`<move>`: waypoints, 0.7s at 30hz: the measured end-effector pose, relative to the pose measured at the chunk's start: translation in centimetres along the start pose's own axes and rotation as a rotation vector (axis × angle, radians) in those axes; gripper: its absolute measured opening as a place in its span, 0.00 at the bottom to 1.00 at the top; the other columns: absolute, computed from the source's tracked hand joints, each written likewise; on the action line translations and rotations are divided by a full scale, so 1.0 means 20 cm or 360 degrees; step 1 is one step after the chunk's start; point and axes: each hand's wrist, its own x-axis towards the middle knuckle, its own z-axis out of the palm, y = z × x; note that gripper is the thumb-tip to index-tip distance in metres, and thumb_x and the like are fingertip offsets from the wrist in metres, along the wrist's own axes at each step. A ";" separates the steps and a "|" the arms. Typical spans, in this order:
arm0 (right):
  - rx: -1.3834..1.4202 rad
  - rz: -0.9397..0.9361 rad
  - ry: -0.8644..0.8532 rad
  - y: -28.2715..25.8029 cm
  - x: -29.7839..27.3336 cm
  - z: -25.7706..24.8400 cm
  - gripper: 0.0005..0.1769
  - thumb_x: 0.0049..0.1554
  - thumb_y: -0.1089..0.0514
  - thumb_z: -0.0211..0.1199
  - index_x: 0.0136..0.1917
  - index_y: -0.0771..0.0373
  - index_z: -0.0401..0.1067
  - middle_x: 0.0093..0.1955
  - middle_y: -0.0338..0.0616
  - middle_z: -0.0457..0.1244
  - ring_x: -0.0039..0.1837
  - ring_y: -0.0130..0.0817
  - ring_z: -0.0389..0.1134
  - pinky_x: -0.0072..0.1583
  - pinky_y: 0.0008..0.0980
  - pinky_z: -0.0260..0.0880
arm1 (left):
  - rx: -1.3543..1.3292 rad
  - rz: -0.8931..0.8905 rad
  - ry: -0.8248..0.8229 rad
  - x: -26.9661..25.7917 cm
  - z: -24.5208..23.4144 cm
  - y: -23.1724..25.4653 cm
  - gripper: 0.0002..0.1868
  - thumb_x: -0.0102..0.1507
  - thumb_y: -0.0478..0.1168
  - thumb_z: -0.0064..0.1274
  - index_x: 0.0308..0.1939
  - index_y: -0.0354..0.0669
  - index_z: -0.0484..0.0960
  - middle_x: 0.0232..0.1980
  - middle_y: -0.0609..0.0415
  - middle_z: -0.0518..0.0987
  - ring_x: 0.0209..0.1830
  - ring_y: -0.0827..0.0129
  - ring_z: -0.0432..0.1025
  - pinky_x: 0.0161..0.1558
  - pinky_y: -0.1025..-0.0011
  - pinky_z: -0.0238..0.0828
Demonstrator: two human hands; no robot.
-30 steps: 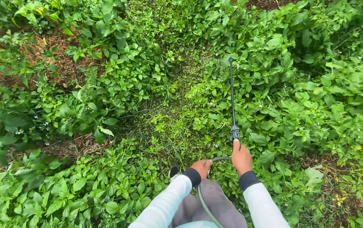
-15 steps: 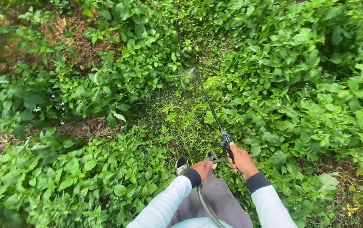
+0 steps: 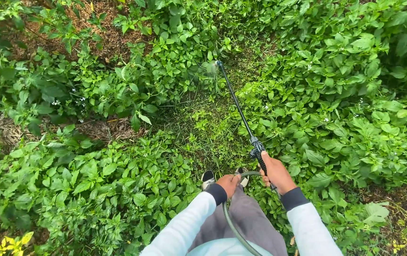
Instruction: The recorder uses a handheld sprayer wand and a connected hose to spray herbicide or water on weeds in a lush garden setting.
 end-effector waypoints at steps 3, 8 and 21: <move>-0.0091 -0.0011 0.0029 -0.04 -0.03 0.02 0.29 0.65 0.35 0.48 0.41 0.63 0.66 0.30 0.36 0.57 0.26 0.24 0.53 0.29 0.28 0.54 | 0.0048 -0.0020 0.0015 -0.01 0.00 0.02 0.30 0.71 0.59 0.37 0.38 0.35 0.81 0.37 0.37 0.80 0.41 0.46 0.76 0.51 0.57 0.69; -0.0091 -0.0026 -0.0019 -0.05 -0.04 0.02 0.29 0.65 0.35 0.48 0.41 0.63 0.66 0.30 0.36 0.56 0.26 0.24 0.53 0.29 0.28 0.54 | -0.0004 -0.0003 0.0009 0.01 0.02 -0.01 0.29 0.71 0.59 0.37 0.40 0.35 0.80 0.37 0.37 0.80 0.40 0.46 0.76 0.51 0.57 0.70; -0.0492 -0.0118 -0.0102 -0.12 -0.05 0.09 0.30 0.64 0.35 0.50 0.39 0.66 0.65 0.28 0.40 0.57 0.26 0.28 0.55 0.29 0.32 0.56 | 0.0009 0.0035 0.0080 0.01 0.00 -0.04 0.28 0.71 0.58 0.36 0.41 0.38 0.81 0.38 0.38 0.80 0.41 0.45 0.75 0.50 0.57 0.70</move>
